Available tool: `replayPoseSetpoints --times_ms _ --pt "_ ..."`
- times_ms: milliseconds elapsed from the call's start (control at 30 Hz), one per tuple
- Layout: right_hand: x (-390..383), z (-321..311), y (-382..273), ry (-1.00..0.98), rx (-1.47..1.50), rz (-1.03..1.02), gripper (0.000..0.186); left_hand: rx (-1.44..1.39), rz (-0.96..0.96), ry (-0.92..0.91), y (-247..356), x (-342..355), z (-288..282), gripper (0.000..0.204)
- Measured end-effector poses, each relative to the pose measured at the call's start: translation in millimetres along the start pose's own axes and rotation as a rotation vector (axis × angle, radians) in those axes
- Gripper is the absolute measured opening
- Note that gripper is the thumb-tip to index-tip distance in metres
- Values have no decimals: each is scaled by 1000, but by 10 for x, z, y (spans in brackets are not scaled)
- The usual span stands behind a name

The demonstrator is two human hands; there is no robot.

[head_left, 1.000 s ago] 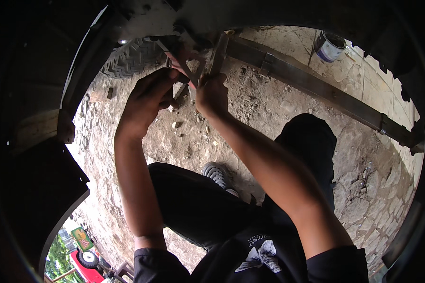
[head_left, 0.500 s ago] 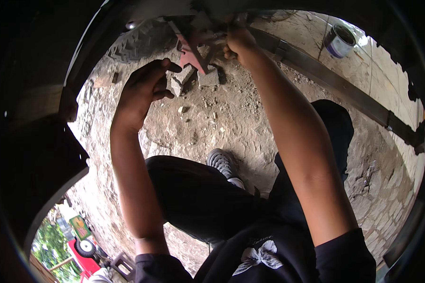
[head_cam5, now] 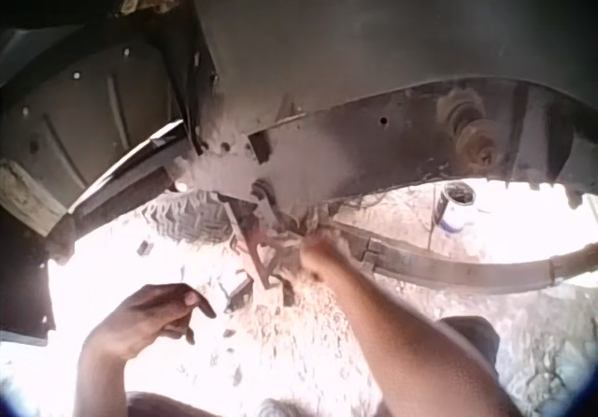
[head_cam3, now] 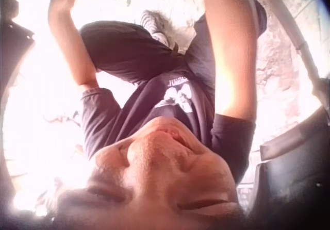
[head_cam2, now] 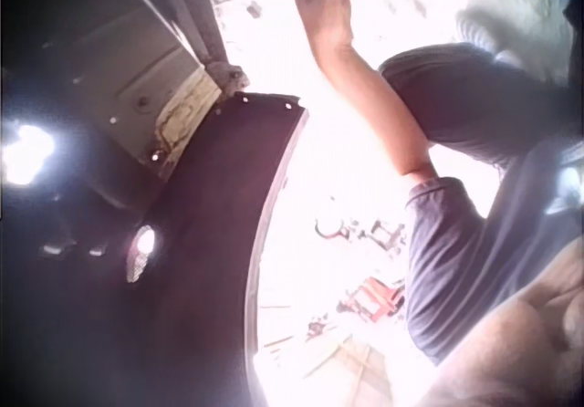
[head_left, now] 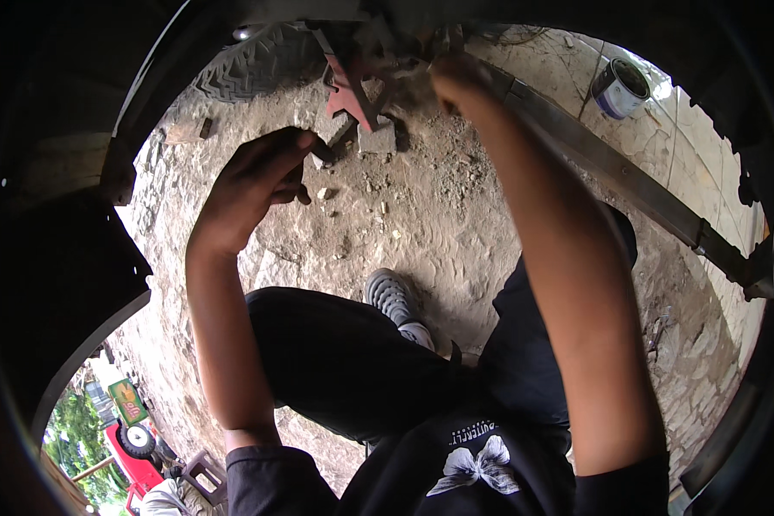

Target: The person sits under a vehicle and uses a hammer and chisel to chip away material from the undercarriage. They repeatedly strike and scrape the same area, removing debris and adjusting their grip on the tools.

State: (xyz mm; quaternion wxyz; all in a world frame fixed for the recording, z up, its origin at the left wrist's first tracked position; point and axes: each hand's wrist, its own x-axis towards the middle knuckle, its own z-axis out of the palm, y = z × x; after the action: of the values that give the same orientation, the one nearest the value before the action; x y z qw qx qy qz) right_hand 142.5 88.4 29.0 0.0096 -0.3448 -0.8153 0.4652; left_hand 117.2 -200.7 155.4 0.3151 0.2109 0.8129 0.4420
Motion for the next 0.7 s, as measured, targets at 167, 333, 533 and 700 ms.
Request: replayPoseSetpoints --times_ms 167,333,533,700 --pt "139 -128 255 -16 95 -8 46 -37 37 -167 137 200 131 37" --pt "-220 151 423 259 -387 -281 51 -28 24 -162 144 268 146 36" --pt "-71 30 360 158 -283 -214 45 -82 60 -252 347 363 194 38" --pt "401 -93 149 -8 -135 -86 33 -84 65 -226 411 390 354 36"
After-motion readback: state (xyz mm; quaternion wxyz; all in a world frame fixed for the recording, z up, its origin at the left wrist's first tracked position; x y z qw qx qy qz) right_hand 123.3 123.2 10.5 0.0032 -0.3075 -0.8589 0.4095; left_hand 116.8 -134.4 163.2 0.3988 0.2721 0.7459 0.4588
